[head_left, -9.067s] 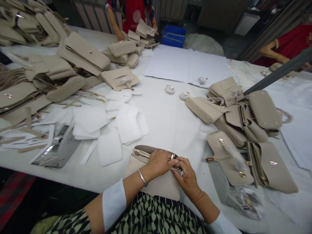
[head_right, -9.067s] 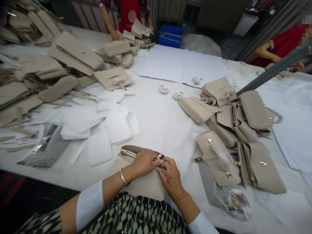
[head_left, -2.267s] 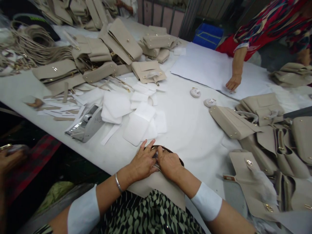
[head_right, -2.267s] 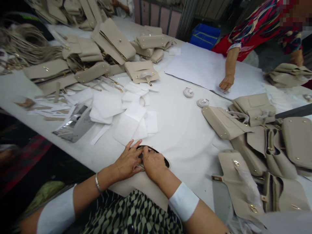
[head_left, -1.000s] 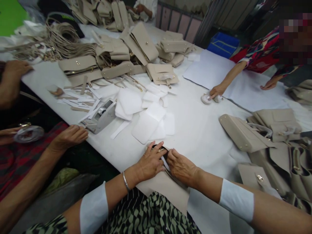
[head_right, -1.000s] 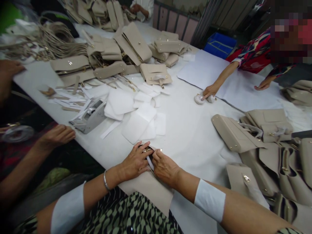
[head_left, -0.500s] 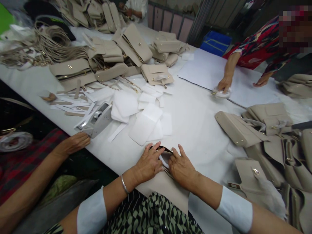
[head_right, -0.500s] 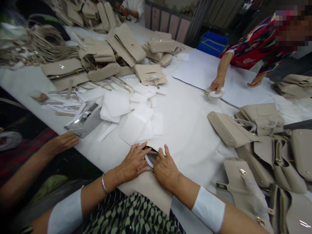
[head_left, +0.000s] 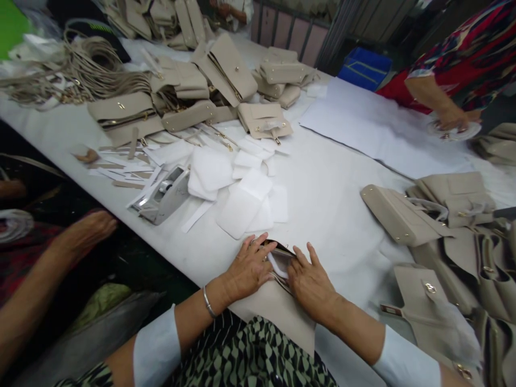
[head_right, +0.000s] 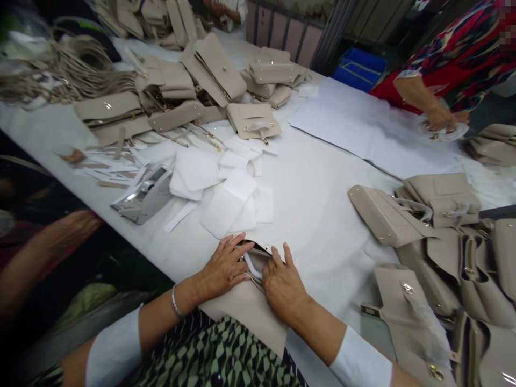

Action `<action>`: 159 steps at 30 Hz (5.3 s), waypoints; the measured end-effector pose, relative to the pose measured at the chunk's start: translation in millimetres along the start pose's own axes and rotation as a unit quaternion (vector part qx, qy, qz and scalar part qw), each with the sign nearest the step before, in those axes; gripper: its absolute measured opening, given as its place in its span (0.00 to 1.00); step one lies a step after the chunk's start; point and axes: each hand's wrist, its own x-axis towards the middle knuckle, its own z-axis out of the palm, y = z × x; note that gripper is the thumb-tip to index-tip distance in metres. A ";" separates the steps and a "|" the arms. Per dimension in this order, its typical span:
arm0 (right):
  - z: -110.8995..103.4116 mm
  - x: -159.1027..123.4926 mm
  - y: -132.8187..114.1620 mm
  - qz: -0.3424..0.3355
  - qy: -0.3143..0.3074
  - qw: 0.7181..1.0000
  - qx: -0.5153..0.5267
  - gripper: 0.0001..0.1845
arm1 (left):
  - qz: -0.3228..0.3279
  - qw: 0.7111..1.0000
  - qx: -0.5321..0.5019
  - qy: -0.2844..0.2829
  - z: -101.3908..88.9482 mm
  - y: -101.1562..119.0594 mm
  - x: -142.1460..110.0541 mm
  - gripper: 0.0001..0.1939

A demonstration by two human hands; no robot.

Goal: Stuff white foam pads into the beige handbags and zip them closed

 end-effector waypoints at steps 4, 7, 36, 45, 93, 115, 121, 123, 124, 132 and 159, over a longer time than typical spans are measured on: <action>-16.5 -3.0 -13.2 0.003 0.033 0.999 0.024 0.17 | 0.010 1.000 -0.002 -0.011 -6.3 -4.6 0.3 0.09; -15.1 7.5 -18.4 0.050 -0.020 0.995 0.082 0.17 | 0.018 1.000 -0.002 -0.016 -9.2 -9.0 0.2 0.08; -15.6 21.2 -7.7 0.035 -0.061 0.991 0.118 0.16 | 0.037 0.999 -0.023 0.010 2.4 -16.7 -0.3 0.09; -17.1 3.1 8.6 -0.056 -0.116 0.990 0.059 0.13 | 0.017 0.999 -0.023 0.014 3.0 -14.6 0.3 0.10; 37.4 -67.7 3.4 0.260 0.000 0.928 0.265 0.11 | 0.036 0.837 -0.160 -0.523 25.6 36.8 122.7 0.24; 50.9 -72.8 1.4 0.274 0.125 0.910 0.284 0.21 | 0.107 0.971 -0.035 -0.212 2.2 50.1 63.2 0.11; 63.3 -76.8 -0.1 0.236 0.185 0.916 0.267 0.23 | 0.130 0.964 -0.034 -0.229 3.1 48.8 69.4 0.11; 64.4 -76.5 0.1 0.237 0.187 0.915 0.266 0.23 | 0.136 0.966 -0.026 -0.217 5.8 49.6 69.0 0.11; 64.9 -76.3 0.1 0.234 0.192 0.916 0.265 0.23 | 0.141 0.966 -0.026 -0.214 6.2 49.2 69.3 0.10; 74.3 -80.4 -2.8 0.197 0.253 0.913 0.251 0.19 | 0.174 0.939 -0.109 -0.277 -3.6 34.7 86.4 0.12; 19.8 -69.2 -11.6 0.194 0.254 0.924 0.210 0.19 | 0.154 0.988 0.005 0.025 18.7 38.8 47.4 0.10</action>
